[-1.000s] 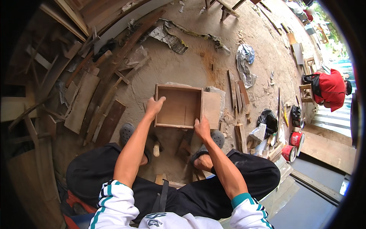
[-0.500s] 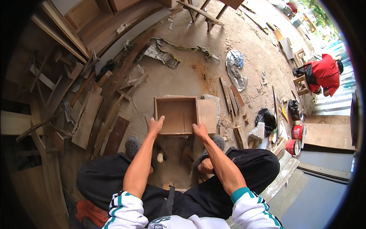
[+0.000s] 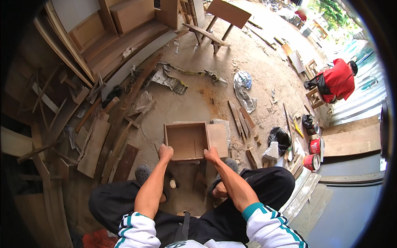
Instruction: The person assembles a small wooden box by hand. They fit the side panels together, use a hammer to tap the joints into place, and then insert a flat wooden base panel to complete the structure.
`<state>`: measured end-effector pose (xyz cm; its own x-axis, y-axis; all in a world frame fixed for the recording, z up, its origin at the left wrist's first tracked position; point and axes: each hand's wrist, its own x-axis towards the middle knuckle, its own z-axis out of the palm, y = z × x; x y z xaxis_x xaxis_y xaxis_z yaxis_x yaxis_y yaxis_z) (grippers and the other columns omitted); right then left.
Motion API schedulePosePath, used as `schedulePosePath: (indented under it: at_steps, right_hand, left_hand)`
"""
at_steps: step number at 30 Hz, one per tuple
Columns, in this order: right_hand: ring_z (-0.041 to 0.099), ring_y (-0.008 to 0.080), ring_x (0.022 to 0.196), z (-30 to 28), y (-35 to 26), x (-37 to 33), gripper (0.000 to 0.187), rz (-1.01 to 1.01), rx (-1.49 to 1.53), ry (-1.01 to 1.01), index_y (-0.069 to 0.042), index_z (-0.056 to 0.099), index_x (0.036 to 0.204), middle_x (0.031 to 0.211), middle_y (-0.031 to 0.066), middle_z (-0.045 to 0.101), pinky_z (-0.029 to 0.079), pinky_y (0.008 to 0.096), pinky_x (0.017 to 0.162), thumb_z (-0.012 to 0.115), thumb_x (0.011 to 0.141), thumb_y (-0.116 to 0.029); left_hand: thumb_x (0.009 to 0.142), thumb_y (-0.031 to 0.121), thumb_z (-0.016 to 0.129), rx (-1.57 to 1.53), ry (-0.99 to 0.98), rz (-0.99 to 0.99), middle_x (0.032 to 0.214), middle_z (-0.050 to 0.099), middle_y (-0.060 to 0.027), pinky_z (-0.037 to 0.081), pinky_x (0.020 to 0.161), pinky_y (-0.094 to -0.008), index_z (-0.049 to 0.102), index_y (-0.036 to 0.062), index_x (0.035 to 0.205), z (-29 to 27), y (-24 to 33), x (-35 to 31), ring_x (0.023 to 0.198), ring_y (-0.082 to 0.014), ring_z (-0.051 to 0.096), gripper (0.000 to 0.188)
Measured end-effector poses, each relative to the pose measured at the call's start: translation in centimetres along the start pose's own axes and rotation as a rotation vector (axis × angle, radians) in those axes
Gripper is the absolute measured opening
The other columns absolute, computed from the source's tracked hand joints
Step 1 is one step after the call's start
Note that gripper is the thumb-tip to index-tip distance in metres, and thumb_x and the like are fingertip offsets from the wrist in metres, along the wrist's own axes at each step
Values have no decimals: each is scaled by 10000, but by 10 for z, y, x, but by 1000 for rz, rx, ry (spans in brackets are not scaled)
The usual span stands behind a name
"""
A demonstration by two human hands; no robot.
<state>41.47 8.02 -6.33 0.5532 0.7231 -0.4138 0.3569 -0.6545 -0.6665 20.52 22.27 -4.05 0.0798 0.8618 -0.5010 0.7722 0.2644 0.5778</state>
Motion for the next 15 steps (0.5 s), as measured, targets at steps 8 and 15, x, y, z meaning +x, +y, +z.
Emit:
schedulePosePath:
  at_steps: [8, 15]
  right_hand:
    - [635, 483, 911, 11, 14, 8, 290, -99, 37, 52, 93, 637, 971, 899, 348, 637, 527, 494, 765, 559, 801, -129]
    - [609, 505, 962, 24, 30, 12, 316, -79, 89, 94, 109, 627, 969, 955, 361, 627, 505, 516, 851, 559, 795, -146]
  left_hand:
    - [769, 129, 520, -25, 55, 3, 1085, 632, -326, 472, 936, -466, 613, -98, 1095, 1, 1, -1, 1063, -453, 603, 408]
    - [781, 309, 658, -267, 88, 188, 1069, 661, -264, 494, 882, -430, 607, -55, 1129, -2, 3, -12, 1018, -395, 639, 507]
